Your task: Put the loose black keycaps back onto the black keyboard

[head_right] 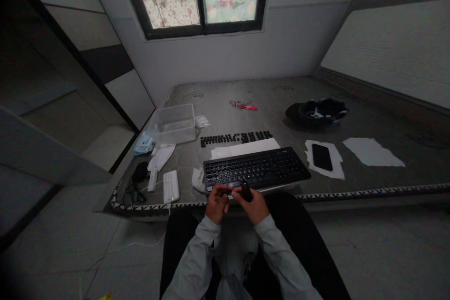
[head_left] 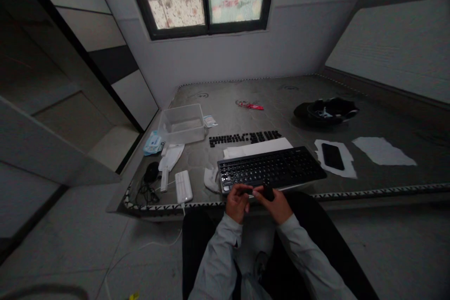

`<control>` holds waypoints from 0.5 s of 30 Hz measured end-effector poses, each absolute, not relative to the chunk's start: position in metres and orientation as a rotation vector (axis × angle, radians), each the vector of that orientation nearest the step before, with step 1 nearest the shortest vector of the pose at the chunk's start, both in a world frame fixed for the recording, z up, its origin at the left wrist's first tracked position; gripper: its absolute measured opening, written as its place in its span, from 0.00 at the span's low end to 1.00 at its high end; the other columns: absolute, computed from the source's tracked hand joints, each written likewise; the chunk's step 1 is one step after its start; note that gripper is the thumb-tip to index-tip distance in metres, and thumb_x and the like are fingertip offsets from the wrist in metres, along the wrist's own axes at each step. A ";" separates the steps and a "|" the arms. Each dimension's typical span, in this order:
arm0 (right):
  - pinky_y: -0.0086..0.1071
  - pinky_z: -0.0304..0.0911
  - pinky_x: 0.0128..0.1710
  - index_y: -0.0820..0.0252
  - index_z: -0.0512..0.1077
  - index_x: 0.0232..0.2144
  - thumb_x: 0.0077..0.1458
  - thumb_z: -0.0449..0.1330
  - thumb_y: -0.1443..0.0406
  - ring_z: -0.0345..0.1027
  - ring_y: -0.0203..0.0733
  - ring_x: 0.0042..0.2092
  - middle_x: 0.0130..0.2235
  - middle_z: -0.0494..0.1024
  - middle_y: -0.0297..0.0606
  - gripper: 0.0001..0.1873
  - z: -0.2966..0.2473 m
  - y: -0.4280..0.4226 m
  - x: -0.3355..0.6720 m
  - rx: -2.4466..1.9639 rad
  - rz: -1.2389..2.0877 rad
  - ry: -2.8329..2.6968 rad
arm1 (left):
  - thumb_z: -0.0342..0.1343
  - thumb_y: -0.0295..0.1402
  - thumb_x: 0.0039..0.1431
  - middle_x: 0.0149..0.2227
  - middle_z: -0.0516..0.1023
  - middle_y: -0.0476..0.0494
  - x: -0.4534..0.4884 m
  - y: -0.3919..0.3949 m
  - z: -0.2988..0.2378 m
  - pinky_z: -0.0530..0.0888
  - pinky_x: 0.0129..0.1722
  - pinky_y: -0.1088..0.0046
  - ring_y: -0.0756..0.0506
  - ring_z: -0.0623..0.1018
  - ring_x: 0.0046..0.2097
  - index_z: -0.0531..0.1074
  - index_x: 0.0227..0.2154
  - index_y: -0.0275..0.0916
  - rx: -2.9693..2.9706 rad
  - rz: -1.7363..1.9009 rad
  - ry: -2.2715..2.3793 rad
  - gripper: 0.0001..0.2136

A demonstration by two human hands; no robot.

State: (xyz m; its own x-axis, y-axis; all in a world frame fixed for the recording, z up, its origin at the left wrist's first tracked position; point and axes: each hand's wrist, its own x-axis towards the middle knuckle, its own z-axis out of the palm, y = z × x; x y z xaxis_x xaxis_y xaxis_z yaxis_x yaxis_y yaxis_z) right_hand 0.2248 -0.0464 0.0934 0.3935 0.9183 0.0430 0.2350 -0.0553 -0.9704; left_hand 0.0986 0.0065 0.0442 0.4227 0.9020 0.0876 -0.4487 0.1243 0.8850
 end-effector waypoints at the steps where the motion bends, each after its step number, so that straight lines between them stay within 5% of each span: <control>1: 0.39 0.67 0.38 0.59 0.78 0.28 0.43 0.64 0.50 0.73 0.48 0.35 0.31 0.80 0.41 0.18 0.093 -0.046 0.225 -1.561 0.781 -1.067 | 0.61 0.47 0.50 0.41 0.77 0.44 0.098 0.007 0.044 0.55 0.12 0.84 0.62 0.61 0.14 0.67 0.36 0.39 1.026 1.055 0.550 0.19; 15: 0.38 0.66 0.37 0.60 0.77 0.25 0.42 0.63 0.48 0.73 0.48 0.33 0.29 0.80 0.41 0.20 0.094 -0.046 0.225 -1.620 0.834 -1.057 | 0.60 0.50 0.50 0.43 0.78 0.39 0.095 0.006 0.051 0.56 0.13 0.82 0.61 0.62 0.15 0.72 0.37 0.37 1.100 1.019 0.662 0.20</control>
